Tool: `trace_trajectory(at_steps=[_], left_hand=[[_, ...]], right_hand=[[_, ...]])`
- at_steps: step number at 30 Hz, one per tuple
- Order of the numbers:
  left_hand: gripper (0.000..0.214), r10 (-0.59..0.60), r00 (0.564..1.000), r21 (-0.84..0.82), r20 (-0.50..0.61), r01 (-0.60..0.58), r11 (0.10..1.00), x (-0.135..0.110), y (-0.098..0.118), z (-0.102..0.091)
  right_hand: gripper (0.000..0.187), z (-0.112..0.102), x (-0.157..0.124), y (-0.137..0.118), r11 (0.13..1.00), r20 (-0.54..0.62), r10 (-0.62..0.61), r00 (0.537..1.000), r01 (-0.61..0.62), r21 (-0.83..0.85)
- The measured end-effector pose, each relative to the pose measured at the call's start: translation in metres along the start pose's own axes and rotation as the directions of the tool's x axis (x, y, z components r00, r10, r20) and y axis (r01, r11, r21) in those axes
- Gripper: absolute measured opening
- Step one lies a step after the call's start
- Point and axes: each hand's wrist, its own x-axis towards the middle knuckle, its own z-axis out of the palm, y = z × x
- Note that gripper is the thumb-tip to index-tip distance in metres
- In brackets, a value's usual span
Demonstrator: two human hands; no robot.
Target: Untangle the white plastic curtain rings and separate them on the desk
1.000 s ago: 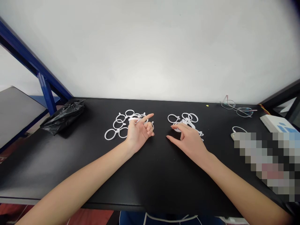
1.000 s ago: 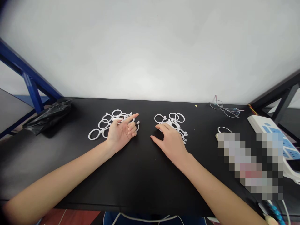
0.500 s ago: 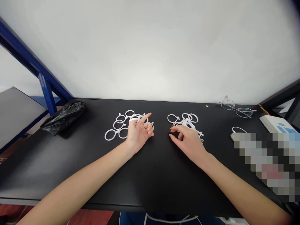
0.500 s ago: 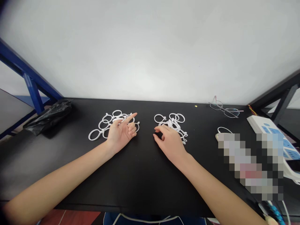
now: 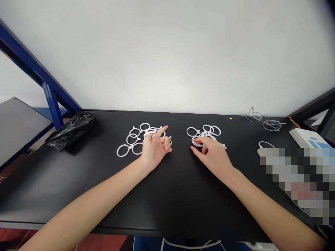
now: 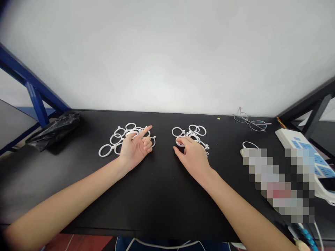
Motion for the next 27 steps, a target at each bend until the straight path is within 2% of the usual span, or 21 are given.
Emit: trace_trajectory(at_steps=[12, 19, 27], left_hand=[[0.054, 0.008, 1.000, 0.022, -0.006, -0.008, 1.000, 0.0010, -0.0018, -0.0006], [0.053, 0.008, 1.000, 0.031, -0.010, -0.008, 0.999, 0.0012, -0.0018, -0.0001], [0.051, 0.010, 1.000, 0.042, -0.021, -0.009, 0.999, 0.0005, -0.0016, 0.0013]], right_hand=[[0.015, 0.0012, 0.0006, 0.0037, 0.999, -0.013, 0.003, 1.000, -0.002, 0.039], [0.012, 0.0008, 0.0004, 0.0021, 1.000, -0.052, -0.007, 0.999, 0.008, 0.028], [0.010, 0.0009, 0.0005, 0.0025, 0.999, -0.045, -0.030, 0.999, 0.031, 0.020]])
